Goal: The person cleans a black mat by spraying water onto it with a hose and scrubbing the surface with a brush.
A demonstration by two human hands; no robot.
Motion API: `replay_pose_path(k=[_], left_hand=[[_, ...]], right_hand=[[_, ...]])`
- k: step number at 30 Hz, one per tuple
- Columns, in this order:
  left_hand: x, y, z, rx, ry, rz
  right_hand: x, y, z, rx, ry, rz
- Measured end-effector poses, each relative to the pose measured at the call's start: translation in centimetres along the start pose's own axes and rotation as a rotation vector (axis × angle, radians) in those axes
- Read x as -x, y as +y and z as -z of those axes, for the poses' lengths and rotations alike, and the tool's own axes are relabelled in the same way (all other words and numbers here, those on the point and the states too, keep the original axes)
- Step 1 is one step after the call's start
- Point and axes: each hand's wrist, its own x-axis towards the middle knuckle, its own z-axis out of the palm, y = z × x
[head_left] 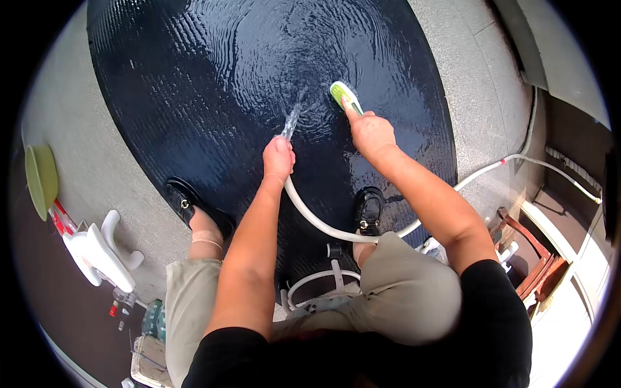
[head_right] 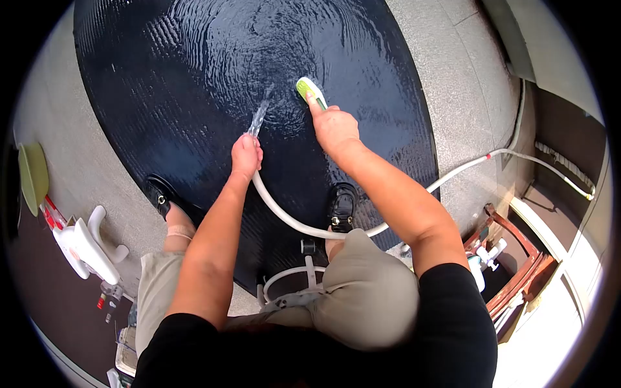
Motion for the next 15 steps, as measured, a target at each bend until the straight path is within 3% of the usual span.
replay_pose_path(k=[2, 6, 8, 11, 15], left_hand=[[-0.1, -0.1, -0.1, -0.012, 0.012, -0.011], [-0.6, -0.3, -0.1, -0.037, 0.003, -0.022], [-0.7, -0.7, 0.1, -0.035, -0.004, 0.004], [-0.2, 0.0, 0.0, 0.006, 0.007, -0.004], [-0.1, -0.3, 0.0, -0.026, -0.003, -0.025]], right_hand=[[-1.0, -0.6, 0.7, -0.025, -0.003, -0.007], [-5.5, -0.4, 0.9, -0.058, 0.211, 0.06], [-3.9, -0.4, 0.5, -0.128, 0.176, 0.015], [1.3, -0.8, 1.0, -0.021, -0.155, -0.047], [-0.9, -0.5, -0.5, -0.043, -0.023, -0.042]])
